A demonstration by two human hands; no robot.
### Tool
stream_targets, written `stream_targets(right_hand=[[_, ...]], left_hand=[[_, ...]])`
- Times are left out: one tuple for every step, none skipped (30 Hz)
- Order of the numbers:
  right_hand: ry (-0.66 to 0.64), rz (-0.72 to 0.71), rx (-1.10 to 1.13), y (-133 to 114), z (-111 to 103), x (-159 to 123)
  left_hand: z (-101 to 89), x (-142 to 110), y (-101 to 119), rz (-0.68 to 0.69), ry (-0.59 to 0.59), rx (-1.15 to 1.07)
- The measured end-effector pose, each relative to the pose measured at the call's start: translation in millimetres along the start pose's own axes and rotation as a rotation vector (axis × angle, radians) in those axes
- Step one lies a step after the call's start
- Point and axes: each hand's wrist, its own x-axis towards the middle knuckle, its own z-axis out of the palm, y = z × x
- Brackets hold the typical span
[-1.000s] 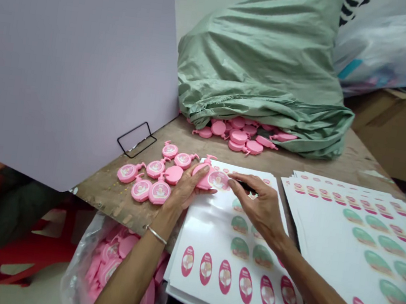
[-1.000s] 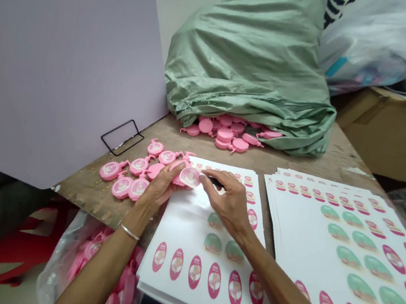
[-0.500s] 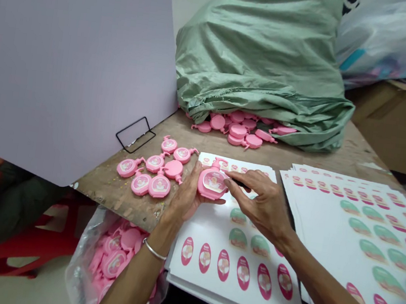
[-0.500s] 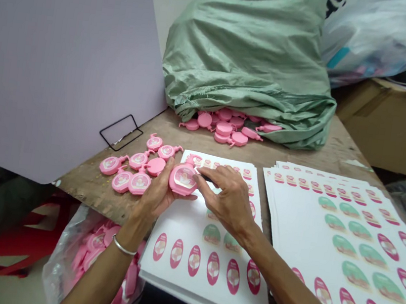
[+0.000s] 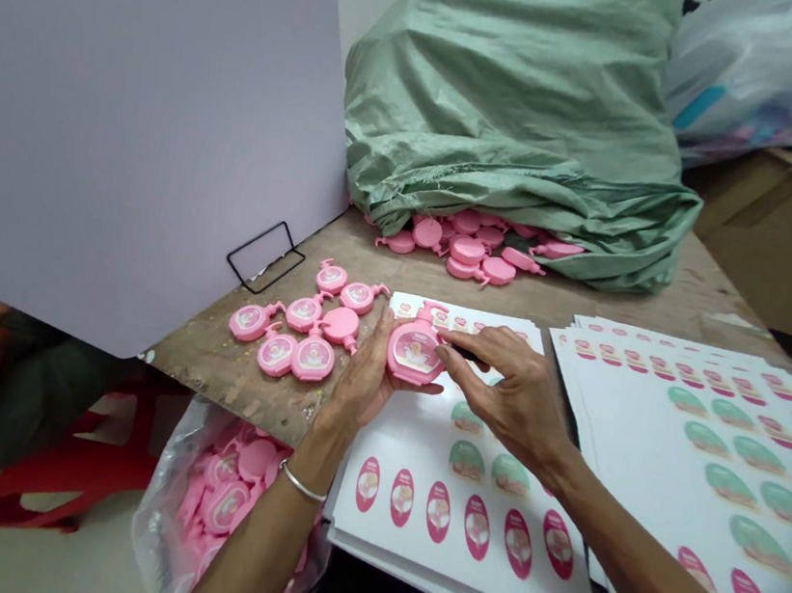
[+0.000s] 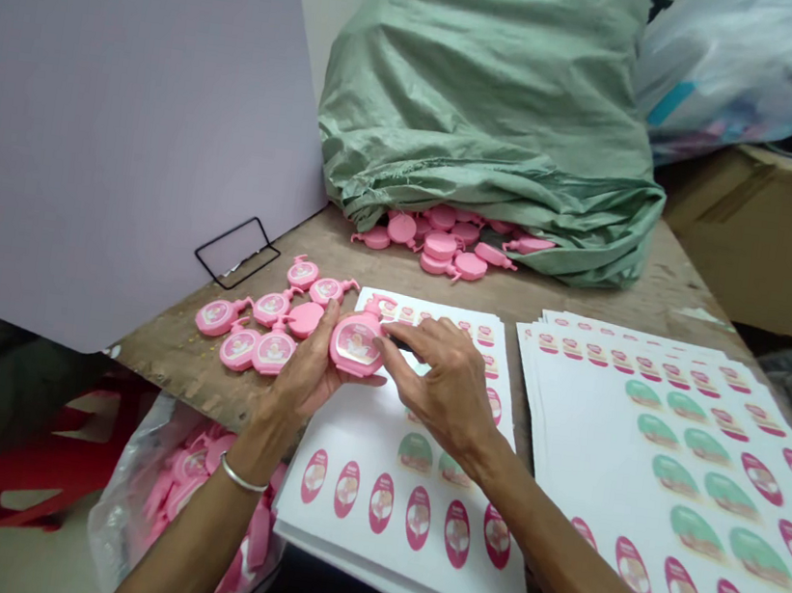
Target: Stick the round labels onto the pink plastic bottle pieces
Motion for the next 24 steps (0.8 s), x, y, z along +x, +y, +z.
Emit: stream_targets(right_hand=[[0.000,-0.002,-0.006,0,0,0],[0.002,-0.005,-0.009,0,0,0],[0.005,-0.010,-0.011,0,0,0],[0.009,-0.012,-0.011,0,0,0],[0.011,-0.012,-0.011,0,0,0],[0.012,-0.011,-0.010,0,0,0],[0.011,-0.010,-0.010,0,0,0],[0.012,-0.010,-0.011,0,0,0],[0.015,-0.013,-0.014,-1,0,0],[0.020,-0.019,-0.017,-1,1,0],[0.027,-0.027,-0.020,-2,1,0],[0.035,-0.035,-0.022,-2,1,0],[0.040,-0.040,-0.026,-2,1,0],[0.040,-0.043,-0.033,-1,1,0],[0.032,-0.043,-0.044,-1,1,0],[0.018,-0.045,-0.061,1,0,0],[-0.005,-0.048,-0.088,2,-1,-1],[-0.021,-0.046,-0.131,4,-2,-1],[-0.022,-0.033,-0.186,6,-2,0],[-0.002,-0.013,-0.239,7,-2,0],[0.027,0.016,-0.270,8,-2,0],[0.053,0.051,-0.264,8,0,0],[0.069,0.085,-0.218,8,3,1],[0.071,0.115,-0.140,9,7,1]], left_hand=[[0.3,0,0,0.002,0.001,0.000],[0.6,-1,1,0.003,0.000,0.001],[1.0,-1,1,0.004,-0.001,0.003],[1.4,-1,2,0.005,-0.004,0.005],[1.8,-1,2,0.007,-0.005,0.005],[2.2,-1,3,0.009,-0.007,0.005],[2.5,-2,3,0.011,-0.007,0.003],[2.9,-2,4,0.013,-0.008,0.001],[3.2,-2,4,0.016,-0.009,-0.001],[3.4,-2,4,0.018,-0.012,-0.003],[3.4,-3,4,0.019,-0.015,-0.003],[3.3,-3,5,0.019,-0.021,-0.001],[2.9,-4,5,0.024,-0.031,0.005],[2.3,-5,5,0.035,-0.045,0.021],[1.6,-6,5,0.050,-0.065,0.044],[0.9,-8,5,0.065,-0.087,0.070],[0.3,-9,5,0.081,-0.103,0.092],[0.0,-10,6,0.090,-0.114,0.108],[0.1,-11,6,0.087,-0.118,0.116],[0.7,-12,5,0.076,-0.117,0.113],[1.8,-14,5,0.065,-0.115,0.104],[3.3,-15,4,0.056,-0.123,0.102],[4.8,-17,3,0.053,-0.139,0.112],[5.7,-19,1,0.059,-0.158,0.130]])
